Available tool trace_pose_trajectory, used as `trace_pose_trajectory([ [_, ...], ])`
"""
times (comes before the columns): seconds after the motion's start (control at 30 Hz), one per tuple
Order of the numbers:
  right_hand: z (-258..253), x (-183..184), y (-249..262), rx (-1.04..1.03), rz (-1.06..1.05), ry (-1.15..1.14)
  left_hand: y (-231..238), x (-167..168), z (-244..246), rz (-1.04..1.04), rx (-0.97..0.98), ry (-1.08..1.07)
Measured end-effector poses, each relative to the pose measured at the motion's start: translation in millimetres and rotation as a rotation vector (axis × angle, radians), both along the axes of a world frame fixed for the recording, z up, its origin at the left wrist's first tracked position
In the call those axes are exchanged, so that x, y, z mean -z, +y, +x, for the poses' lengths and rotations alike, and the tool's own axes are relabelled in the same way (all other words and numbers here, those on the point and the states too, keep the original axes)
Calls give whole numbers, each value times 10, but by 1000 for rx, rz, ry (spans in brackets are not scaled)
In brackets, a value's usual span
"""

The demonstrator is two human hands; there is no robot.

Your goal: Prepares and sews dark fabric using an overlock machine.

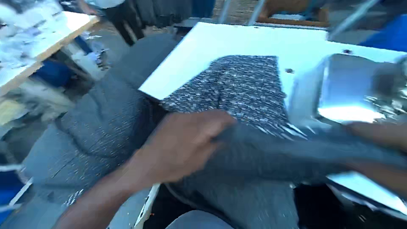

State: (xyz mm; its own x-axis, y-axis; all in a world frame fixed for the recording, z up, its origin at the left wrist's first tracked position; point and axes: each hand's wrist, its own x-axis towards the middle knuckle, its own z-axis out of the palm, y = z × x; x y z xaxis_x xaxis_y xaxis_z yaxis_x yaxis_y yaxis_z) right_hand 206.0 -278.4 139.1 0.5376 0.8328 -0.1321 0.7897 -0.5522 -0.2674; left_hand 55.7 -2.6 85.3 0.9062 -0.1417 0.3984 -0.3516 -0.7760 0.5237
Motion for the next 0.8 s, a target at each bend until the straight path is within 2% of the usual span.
trace_pose_trajectory([
  [0.07,420,189,108,29,188,-361,210,48,267,109,-196,-47],
  [0.17,608,268,467,283,232,-619,700,307,763,118,-475,12],
  [0.23,474,501,372,323,372,-608,1063,506,932,117,-616,100],
  [0.33,129,1150,-20,389,494,-429,1477,726,1056,206,-732,249],
  [0.4,-51,1538,-228,468,461,-356,1546,834,1166,263,-703,276],
  [0.47,-155,1727,-367,537,452,-317,1432,901,1408,292,-561,195],
  [0.53,-175,1805,-453,578,458,-309,1171,997,1721,267,-396,111],
  [0.6,-150,1874,-452,596,445,-301,931,1055,2052,252,-317,94],
  [0.73,-102,1913,-190,571,364,-340,856,1100,2652,266,-357,268],
  [0.8,-88,1900,-72,591,279,-298,915,1134,2791,284,-335,344],
])
